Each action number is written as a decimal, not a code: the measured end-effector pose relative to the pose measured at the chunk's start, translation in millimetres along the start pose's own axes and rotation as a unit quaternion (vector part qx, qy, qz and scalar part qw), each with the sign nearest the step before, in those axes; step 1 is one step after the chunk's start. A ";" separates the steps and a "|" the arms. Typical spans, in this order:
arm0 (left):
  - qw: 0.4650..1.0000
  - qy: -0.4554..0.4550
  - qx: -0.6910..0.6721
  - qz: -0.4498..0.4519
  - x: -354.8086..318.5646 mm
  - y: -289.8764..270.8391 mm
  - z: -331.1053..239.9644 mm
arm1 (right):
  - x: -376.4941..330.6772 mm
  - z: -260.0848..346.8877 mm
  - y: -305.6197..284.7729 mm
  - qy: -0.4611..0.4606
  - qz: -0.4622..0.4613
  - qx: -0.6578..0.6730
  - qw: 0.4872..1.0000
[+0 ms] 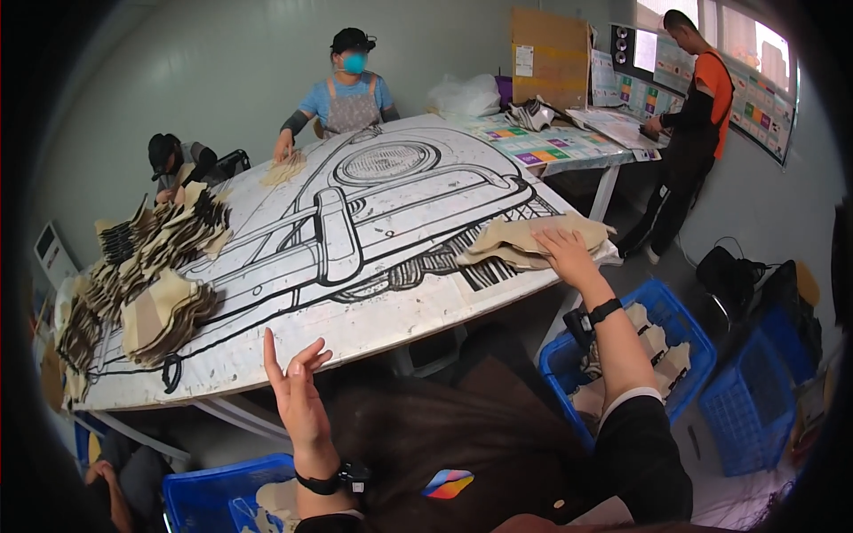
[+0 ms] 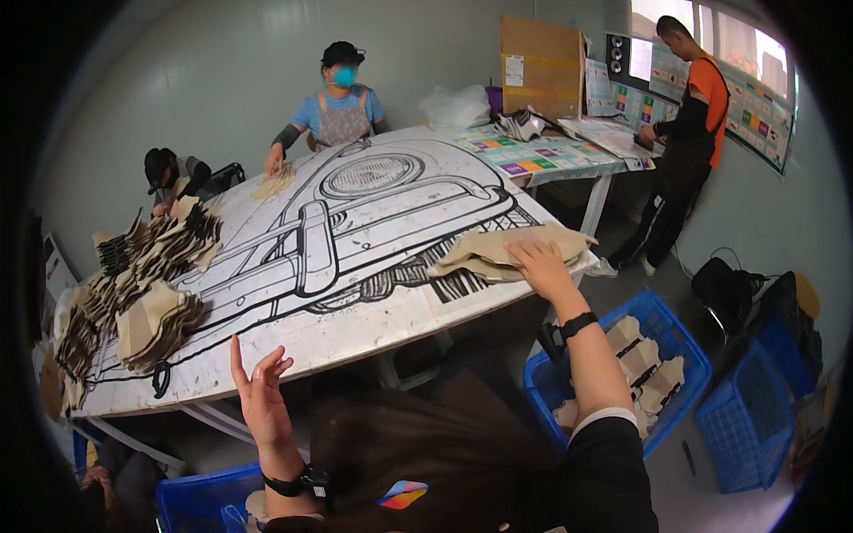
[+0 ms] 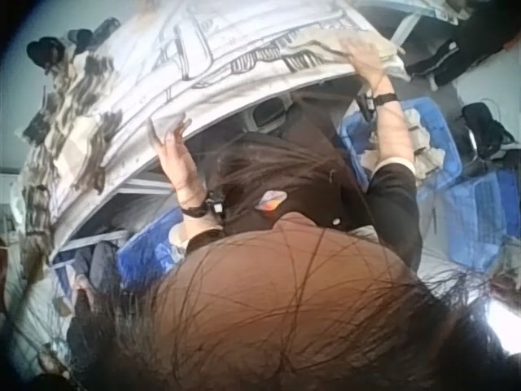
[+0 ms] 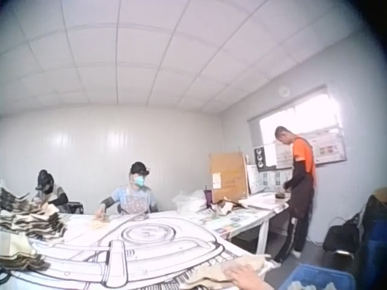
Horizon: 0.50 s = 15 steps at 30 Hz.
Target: Organizing and stacking pieces of shoe components on a work table in a manufacturing workshop.
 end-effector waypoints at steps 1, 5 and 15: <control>1.000 0.000 -0.001 -0.005 -0.1 1.4 -0.2 | 1.9 4.2 -0.4 -0.022 -0.004 -0.008 1.000; 1.000 -0.001 -0.002 -0.009 -1.9 2.1 1.3 | 1.6 5.5 -1.1 -0.035 -0.017 0.011 0.999; 1.000 -0.001 0.010 -0.012 -3.3 -5.0 -0.7 | -12.5 -4.5 -4.8 -0.058 -0.029 0.013 0.998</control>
Point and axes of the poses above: each hand's wrist, its own x-axis towards the middle knuckle, its own y-axis out of the palm, z = x × y, the point moved 2 cm from there along x, towards the middle knuckle, and after that the axes turned 15 degrees about -y, right-handed, at the moved point
